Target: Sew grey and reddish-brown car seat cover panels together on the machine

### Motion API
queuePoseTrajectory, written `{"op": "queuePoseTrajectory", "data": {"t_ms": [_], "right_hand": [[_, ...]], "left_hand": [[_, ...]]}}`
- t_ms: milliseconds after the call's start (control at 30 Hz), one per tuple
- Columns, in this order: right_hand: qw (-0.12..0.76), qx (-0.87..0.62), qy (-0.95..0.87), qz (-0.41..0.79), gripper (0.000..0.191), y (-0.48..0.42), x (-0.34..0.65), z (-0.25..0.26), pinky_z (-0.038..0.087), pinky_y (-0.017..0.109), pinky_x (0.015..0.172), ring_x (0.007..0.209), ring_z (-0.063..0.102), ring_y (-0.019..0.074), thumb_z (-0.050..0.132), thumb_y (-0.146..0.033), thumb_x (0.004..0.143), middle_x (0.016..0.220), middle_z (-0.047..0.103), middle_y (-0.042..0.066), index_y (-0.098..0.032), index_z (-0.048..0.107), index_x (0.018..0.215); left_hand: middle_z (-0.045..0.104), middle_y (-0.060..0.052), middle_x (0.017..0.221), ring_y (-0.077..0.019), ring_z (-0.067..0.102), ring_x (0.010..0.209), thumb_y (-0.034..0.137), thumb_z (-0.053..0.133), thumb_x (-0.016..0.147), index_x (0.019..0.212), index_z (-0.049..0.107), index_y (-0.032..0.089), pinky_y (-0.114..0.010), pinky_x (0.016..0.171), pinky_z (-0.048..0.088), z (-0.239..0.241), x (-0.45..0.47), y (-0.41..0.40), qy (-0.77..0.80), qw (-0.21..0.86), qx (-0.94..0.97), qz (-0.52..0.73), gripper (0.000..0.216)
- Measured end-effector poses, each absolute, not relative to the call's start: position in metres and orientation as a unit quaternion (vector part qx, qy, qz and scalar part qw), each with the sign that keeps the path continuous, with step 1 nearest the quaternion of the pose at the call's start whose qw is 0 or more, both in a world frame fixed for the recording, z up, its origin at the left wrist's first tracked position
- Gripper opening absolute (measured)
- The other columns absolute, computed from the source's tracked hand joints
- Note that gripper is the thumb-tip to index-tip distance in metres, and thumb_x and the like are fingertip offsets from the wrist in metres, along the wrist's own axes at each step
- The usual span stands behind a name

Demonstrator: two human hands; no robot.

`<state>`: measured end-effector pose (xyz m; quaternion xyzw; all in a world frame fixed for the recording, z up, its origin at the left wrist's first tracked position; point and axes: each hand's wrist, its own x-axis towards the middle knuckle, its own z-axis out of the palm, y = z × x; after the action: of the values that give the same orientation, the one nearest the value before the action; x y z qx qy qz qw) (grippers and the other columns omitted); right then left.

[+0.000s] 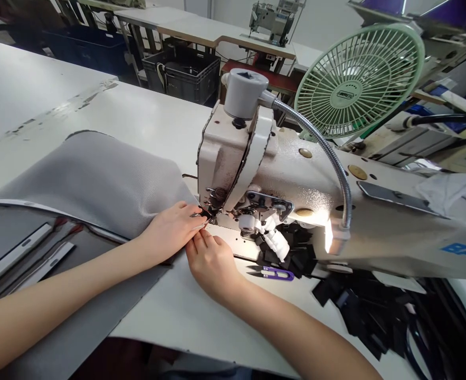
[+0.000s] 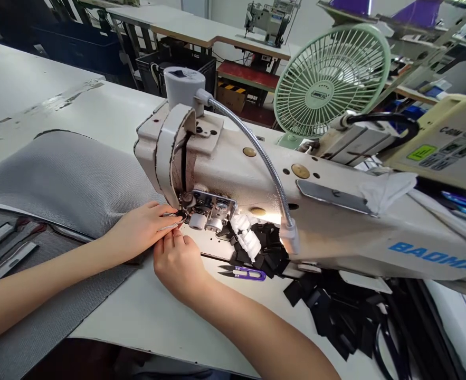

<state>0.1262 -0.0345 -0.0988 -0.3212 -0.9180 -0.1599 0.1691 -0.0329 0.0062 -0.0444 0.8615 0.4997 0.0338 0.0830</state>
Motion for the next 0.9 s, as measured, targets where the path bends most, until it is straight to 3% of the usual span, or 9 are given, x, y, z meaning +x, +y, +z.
{"op": "queuePoseTrajectory", "data": {"t_ms": [367,733,900], "right_hand": [[0.148,-0.343,-0.917,-0.138,0.03,-0.036,0.126,-0.092,0.056,0.034,0.068,0.099,0.071,0.0276,0.044,-0.004,0.094,0.1,0.074,0.021,-0.004,0.072,0.104],[0.09,-0.357,-0.922,-0.122,0.029,-0.033,0.136,-0.088,0.059,0.033,0.076,0.108,0.069,0.0272,0.048,-0.002,0.094,0.105,0.074,0.021,-0.004,0.071,0.111],[0.109,-0.349,-0.918,-0.153,0.029,-0.037,0.135,-0.091,0.057,0.032,0.071,0.104,0.069,0.0271,0.044,-0.004,0.096,0.106,0.074,0.019,-0.005,0.072,0.106]], "left_hand": [[0.069,-0.007,0.108,-0.0217,0.056,0.089,0.02,0.049,0.099,0.102,0.074,0.02,-0.033,0.08,0.045,-0.049,-0.025,0.002,0.51,0.03,0.859,0.012,0.025],[0.067,-0.009,0.094,-0.0242,0.057,0.088,0.015,0.053,0.095,0.096,0.074,0.018,-0.034,0.074,0.044,-0.044,-0.008,0.007,0.513,0.049,0.856,0.032,0.021],[0.067,-0.007,0.092,-0.0232,0.058,0.089,0.015,0.053,0.095,0.092,0.073,0.018,-0.033,0.073,0.043,-0.048,-0.012,0.007,0.512,0.052,0.856,0.052,0.021]]}}
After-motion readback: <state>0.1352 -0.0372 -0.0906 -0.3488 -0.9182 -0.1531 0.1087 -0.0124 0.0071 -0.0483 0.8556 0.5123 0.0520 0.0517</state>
